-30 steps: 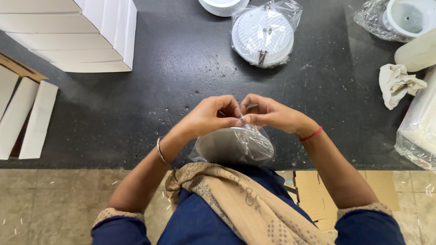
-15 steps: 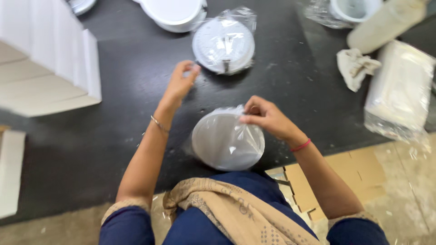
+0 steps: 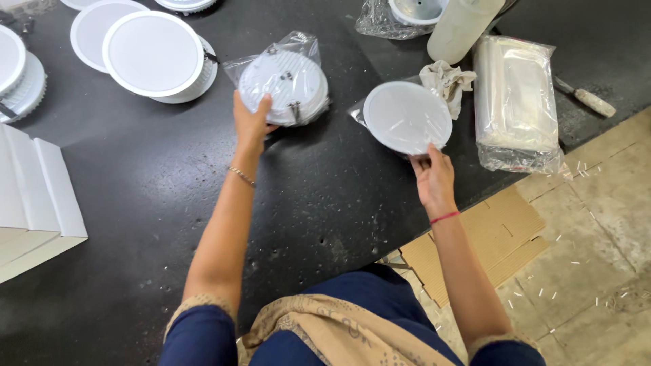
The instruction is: The person places a white circular LED fixture into a white cardboard box, closes the box, and stacks it with other boxes. Then the person wipes the surface of several LED fixtures with a cloth and wraps each fixture individually in a clear plastic bag, sealing the bags by hand.
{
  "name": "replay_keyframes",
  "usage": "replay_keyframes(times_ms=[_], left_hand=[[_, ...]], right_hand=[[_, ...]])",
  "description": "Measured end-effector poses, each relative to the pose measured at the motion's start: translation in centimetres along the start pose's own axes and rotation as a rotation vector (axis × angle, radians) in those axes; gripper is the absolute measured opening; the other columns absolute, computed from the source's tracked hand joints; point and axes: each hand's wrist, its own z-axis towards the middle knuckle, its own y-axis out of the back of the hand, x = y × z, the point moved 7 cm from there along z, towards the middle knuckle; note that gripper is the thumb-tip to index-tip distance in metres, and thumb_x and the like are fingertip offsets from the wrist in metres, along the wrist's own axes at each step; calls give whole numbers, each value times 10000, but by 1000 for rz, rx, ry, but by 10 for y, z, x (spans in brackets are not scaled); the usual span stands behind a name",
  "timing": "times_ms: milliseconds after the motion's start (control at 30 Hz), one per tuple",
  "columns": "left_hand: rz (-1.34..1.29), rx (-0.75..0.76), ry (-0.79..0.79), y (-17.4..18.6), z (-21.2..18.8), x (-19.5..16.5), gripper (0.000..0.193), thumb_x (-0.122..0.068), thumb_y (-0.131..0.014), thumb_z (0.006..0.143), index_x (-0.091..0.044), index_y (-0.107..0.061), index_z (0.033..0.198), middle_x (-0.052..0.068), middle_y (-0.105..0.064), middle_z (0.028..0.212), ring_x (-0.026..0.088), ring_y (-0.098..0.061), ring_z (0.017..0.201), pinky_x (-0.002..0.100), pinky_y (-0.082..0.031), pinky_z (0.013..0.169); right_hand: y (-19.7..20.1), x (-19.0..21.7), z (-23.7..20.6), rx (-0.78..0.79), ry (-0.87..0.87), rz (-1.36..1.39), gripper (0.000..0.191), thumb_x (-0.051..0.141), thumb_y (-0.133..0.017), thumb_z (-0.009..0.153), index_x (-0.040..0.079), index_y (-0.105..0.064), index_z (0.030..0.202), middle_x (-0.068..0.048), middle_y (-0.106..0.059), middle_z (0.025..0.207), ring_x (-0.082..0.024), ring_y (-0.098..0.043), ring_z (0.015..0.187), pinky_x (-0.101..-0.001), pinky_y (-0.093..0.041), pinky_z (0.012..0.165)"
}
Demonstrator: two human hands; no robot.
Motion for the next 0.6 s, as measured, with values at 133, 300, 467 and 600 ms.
replay_keyframes(times_ms=[133,300,467,600], left_hand=[[48,-131,-3,-53,10,4,852,-255,-772,932,-144,-176,1530,147,-288,1480,374,-524,1259,510,-649,769],[10,-197,24,-108,28,11,902,-223,-784,896,-179,-171,1557,156,-269,1495,403,-527,1281,517,-648,765],[-200,-135,42,-141,41,18,896,-134,-772,922,-217,-143,1554,142,-360,1519,421,-550,1285,612,-615,820],[-36,-78,94,-138,45,15,753,-308,-727,969,-187,-256,1544,135,-433,1555,371,-554,1327,601,-595,878]], right_hand=[[-20,0,12,180,-104,-145,211,110,-609,1031,-1,-558,1203,-122,-639,1211,-221,-687,1092,-412,-566,1035],[-22,15,-29,297,-265,-428,265,137,-587,1006,37,-594,1251,-101,-694,1167,-212,-707,1052,-362,-585,948],[26,82,-74,139,-51,-602,171,114,-579,1038,0,-678,1118,-112,-736,1068,-197,-710,963,-347,-602,862],[74,169,-86,-255,512,-1227,235,64,-512,1076,-9,-672,1233,-153,-694,1186,-280,-666,1088,-381,-537,953]])
